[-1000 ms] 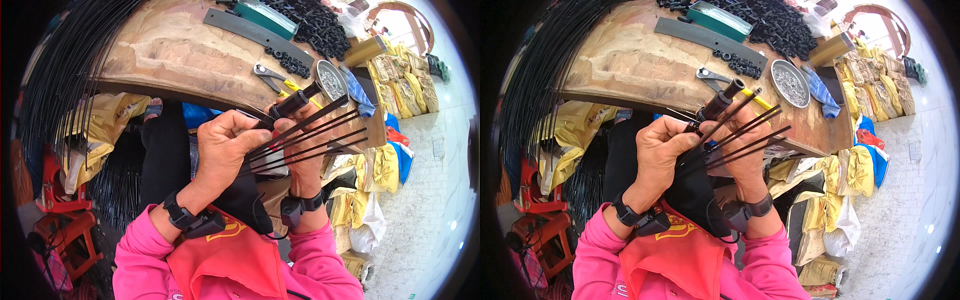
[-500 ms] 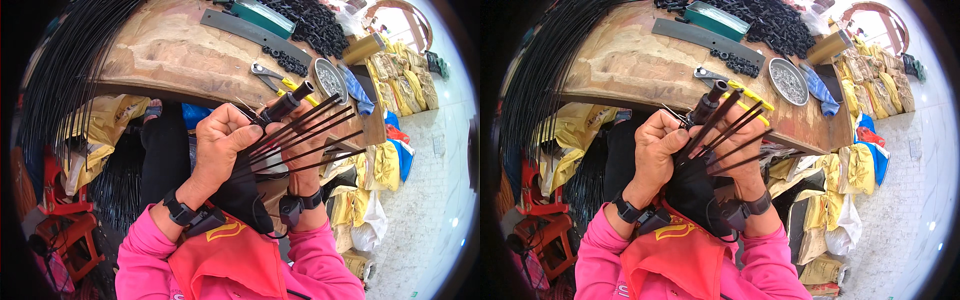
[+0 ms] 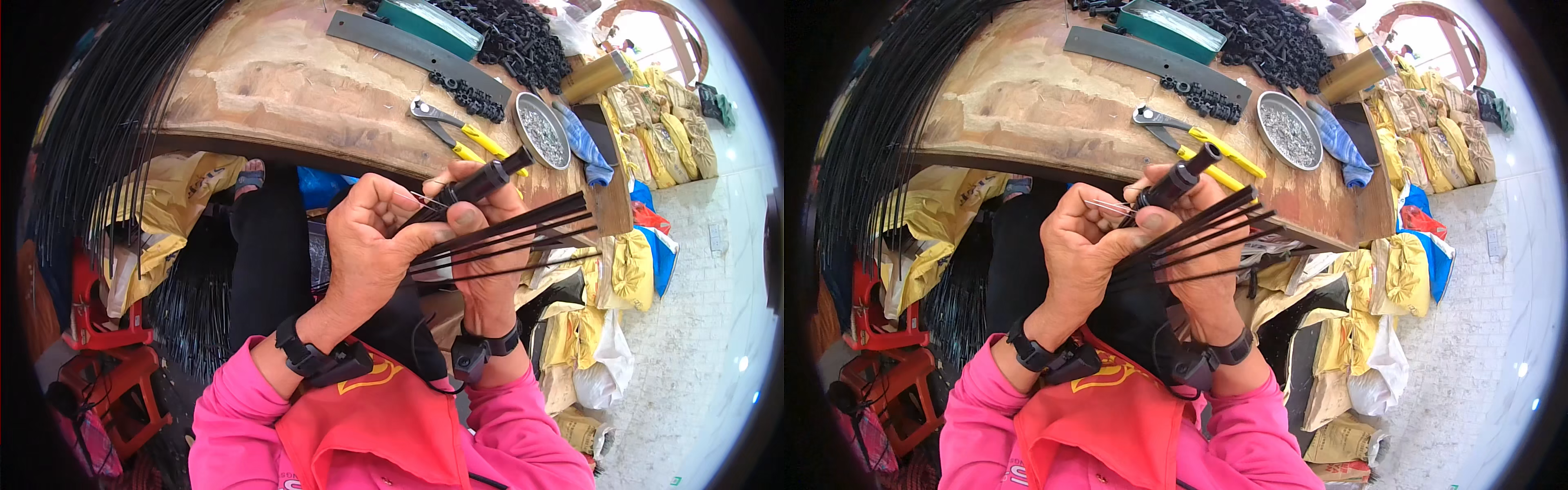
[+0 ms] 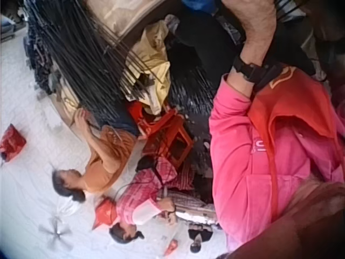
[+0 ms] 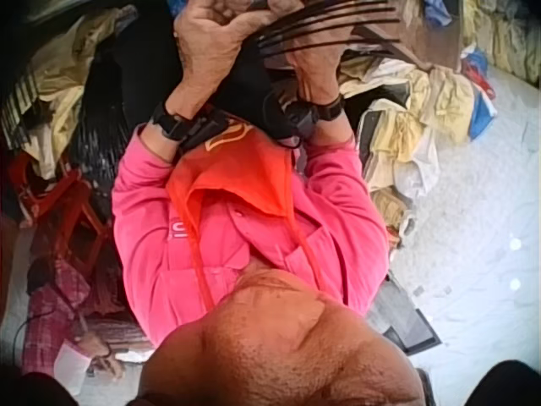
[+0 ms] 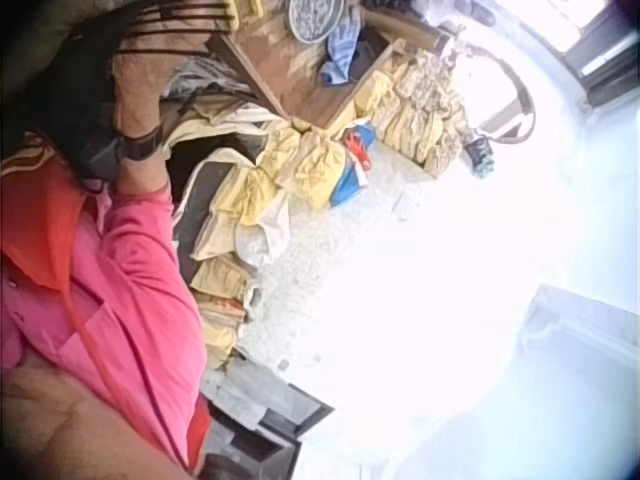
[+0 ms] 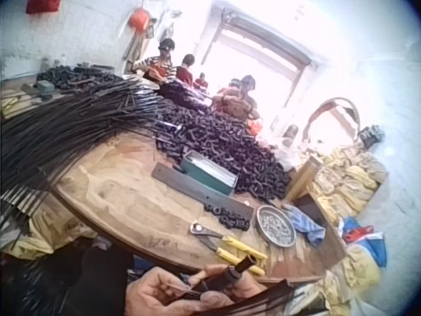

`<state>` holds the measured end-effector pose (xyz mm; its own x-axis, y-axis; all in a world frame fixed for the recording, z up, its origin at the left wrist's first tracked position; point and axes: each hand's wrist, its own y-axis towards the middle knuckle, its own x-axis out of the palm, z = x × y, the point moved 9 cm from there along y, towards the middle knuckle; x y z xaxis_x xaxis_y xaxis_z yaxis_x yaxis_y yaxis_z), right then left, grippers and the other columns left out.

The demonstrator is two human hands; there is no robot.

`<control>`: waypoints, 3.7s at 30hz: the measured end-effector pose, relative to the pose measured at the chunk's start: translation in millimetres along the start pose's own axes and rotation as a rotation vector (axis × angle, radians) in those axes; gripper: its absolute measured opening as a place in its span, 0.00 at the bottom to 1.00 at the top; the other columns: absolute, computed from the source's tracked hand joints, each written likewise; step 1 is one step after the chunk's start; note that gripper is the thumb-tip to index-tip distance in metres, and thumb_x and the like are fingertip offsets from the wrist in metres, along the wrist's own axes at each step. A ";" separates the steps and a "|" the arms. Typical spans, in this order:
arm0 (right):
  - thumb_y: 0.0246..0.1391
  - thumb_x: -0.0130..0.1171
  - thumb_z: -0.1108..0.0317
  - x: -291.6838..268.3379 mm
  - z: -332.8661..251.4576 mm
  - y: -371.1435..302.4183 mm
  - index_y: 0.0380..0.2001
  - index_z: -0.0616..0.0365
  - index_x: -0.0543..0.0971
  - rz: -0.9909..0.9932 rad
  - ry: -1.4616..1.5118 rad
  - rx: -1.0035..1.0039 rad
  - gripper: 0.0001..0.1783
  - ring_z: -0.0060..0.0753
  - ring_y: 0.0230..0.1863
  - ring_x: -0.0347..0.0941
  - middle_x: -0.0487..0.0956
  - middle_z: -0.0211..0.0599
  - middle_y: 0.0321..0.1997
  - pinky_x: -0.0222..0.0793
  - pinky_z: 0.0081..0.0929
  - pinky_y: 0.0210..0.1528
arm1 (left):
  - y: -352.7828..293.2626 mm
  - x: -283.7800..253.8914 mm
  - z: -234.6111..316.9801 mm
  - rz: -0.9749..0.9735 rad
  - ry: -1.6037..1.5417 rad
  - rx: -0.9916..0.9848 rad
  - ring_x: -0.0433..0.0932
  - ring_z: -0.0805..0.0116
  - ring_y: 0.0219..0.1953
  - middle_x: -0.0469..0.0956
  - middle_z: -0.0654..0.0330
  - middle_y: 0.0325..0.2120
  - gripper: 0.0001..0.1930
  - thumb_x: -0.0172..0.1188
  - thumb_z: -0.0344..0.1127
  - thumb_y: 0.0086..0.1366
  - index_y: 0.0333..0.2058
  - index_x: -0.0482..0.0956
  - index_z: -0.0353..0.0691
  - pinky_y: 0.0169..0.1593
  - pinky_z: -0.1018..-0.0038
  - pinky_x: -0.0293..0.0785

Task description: Assemble and secure umbrella frame components using pliers.

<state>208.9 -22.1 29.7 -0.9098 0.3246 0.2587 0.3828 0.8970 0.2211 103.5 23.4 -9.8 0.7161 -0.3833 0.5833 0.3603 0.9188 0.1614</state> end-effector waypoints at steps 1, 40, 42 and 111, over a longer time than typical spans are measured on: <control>0.46 0.63 0.76 -4.7 0.1 -1.4 0.42 0.68 0.72 0.033 0.056 -0.012 0.19 0.26 0.36 0.74 0.77 0.40 0.36 0.71 0.21 0.39 | 0.4 2.0 -3.5 -0.027 -0.055 -0.038 0.74 0.82 0.29 0.76 0.62 0.26 0.14 0.65 0.19 0.50 0.31 0.68 0.35 0.35 0.84 0.72; 0.32 0.70 0.67 58.6 -43.8 -4.3 0.24 0.63 0.78 -0.935 -0.210 -0.246 0.15 0.38 0.26 0.70 0.72 0.39 0.26 0.64 0.30 0.27 | -29.1 15.5 -26.7 -0.265 -0.494 -0.665 0.75 0.74 0.22 0.75 0.61 0.20 0.19 0.66 0.14 0.34 0.27 0.71 0.37 0.26 0.78 0.72; 0.34 0.72 0.62 59.5 -48.9 -12.6 0.23 0.62 0.79 -0.889 -0.170 -0.247 0.16 0.35 0.26 0.70 0.71 0.36 0.24 0.64 0.26 0.26 | -36.2 25.9 -24.3 -0.401 -0.438 -0.711 0.77 0.74 0.23 0.76 0.61 0.21 0.23 0.66 0.15 0.34 0.31 0.69 0.38 0.27 0.76 0.76; 0.42 0.59 0.81 80.2 45.7 3.7 0.19 0.68 0.76 -0.124 0.279 0.136 0.03 0.15 0.17 0.69 0.79 0.41 0.35 0.67 0.14 0.18 | 0.1 -57.9 48.3 -0.027 0.291 0.003 0.63 0.83 0.17 0.73 0.63 0.26 0.42 0.62 0.65 0.49 0.47 0.69 0.27 0.18 0.86 0.56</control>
<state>130.0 21.0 8.4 -0.8622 0.1323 0.4890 0.2296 0.9625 0.1444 33.1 50.3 -5.1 0.8481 -0.4182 0.3255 0.3800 0.9080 0.1763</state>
